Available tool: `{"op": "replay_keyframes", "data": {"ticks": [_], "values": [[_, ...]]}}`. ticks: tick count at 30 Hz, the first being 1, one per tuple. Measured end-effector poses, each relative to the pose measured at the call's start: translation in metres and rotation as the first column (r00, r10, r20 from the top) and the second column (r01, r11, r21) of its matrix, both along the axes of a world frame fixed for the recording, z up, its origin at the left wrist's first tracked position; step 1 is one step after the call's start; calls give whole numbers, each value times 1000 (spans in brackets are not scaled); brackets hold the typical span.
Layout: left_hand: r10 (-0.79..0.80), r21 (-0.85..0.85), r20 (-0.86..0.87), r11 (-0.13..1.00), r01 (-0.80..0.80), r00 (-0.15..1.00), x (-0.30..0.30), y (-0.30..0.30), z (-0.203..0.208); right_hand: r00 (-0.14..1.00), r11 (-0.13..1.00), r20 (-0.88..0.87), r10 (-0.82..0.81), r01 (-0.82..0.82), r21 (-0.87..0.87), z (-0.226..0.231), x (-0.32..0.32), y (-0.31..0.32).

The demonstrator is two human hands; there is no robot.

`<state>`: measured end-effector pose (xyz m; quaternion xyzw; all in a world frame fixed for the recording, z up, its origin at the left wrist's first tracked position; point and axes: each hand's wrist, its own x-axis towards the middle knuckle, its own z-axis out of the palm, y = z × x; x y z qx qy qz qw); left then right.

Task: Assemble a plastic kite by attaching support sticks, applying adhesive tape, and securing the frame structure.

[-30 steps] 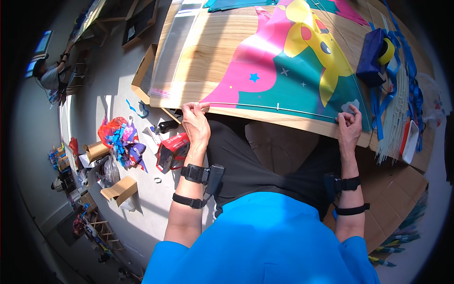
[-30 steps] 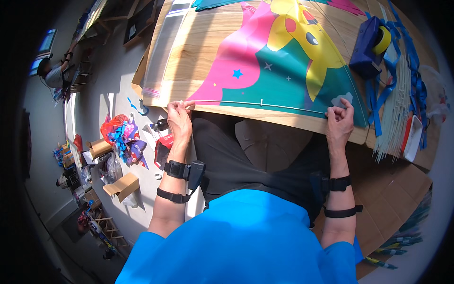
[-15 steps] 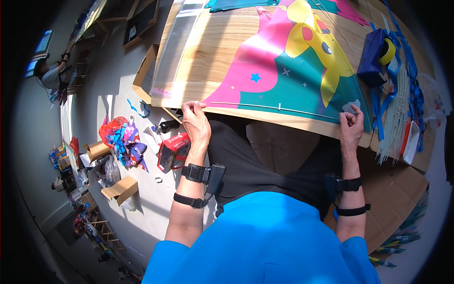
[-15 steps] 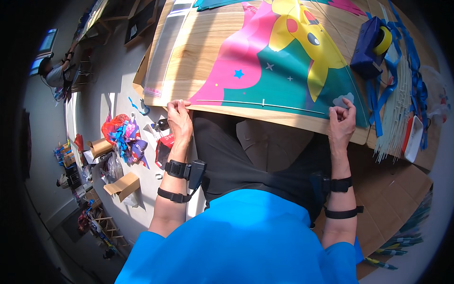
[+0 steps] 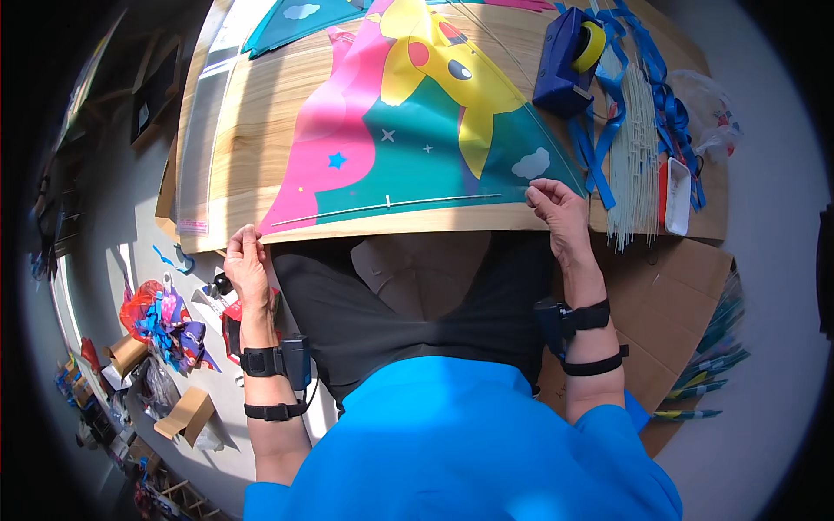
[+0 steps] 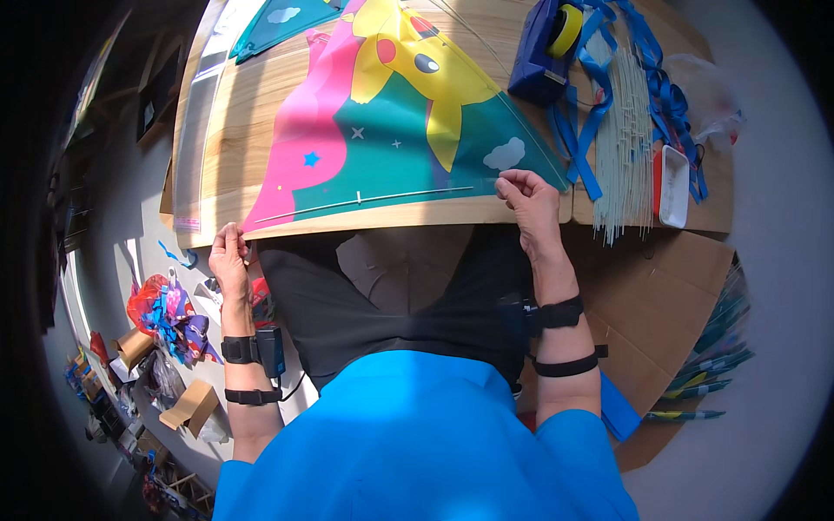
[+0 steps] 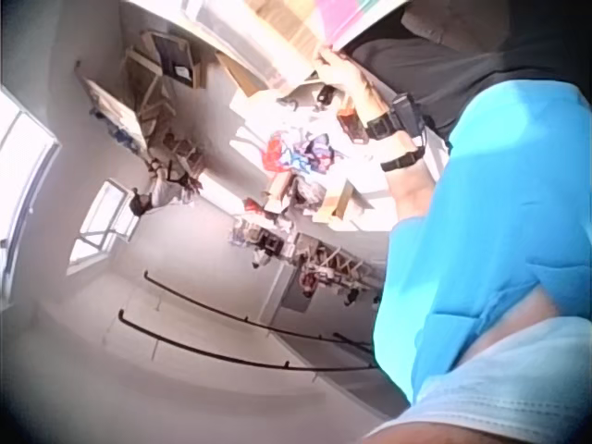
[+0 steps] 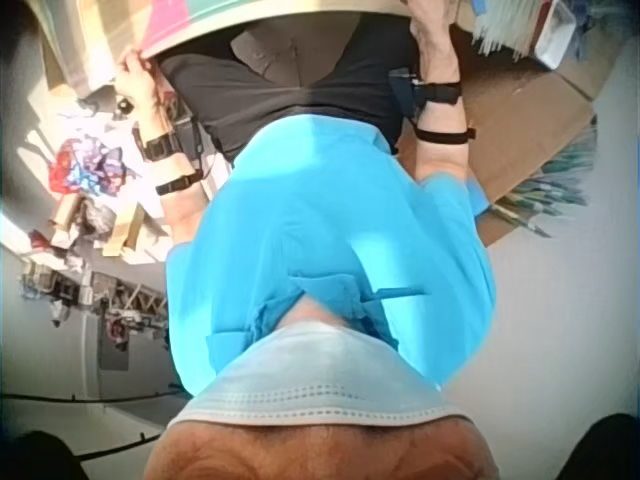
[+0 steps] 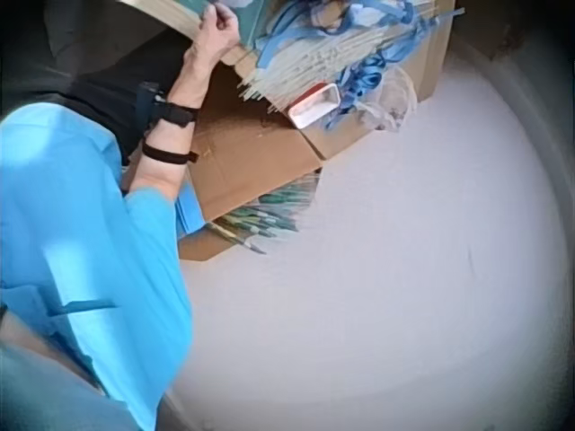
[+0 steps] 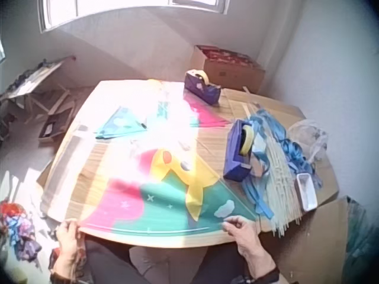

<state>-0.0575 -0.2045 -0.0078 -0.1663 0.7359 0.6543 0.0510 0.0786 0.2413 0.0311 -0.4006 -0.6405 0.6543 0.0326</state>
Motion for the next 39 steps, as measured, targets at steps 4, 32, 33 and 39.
{"op": "replay_keyframes", "data": {"ticks": [4, 32, 33, 39], "values": [[12, -10, -54, 1000, -13, 998, 0, 1, 4, 1000, 995, -1, 19, -19, 99, 2, 1, -9], [18, -342, -65, 939, -39, 998, 10, -9, -10, 997, 938, -72, -42, 64, 341, -9, -11, -40], [27, -323, -59, 945, -45, 998, 10, -12, -12, 998, 938, -57, -39, 56, 343, -8, -12, -41], [65, -232, -88, 969, -84, 994, 1, -7, -9, 999, 925, -3, -38, 37, 378, -10, -16, -43]]}}
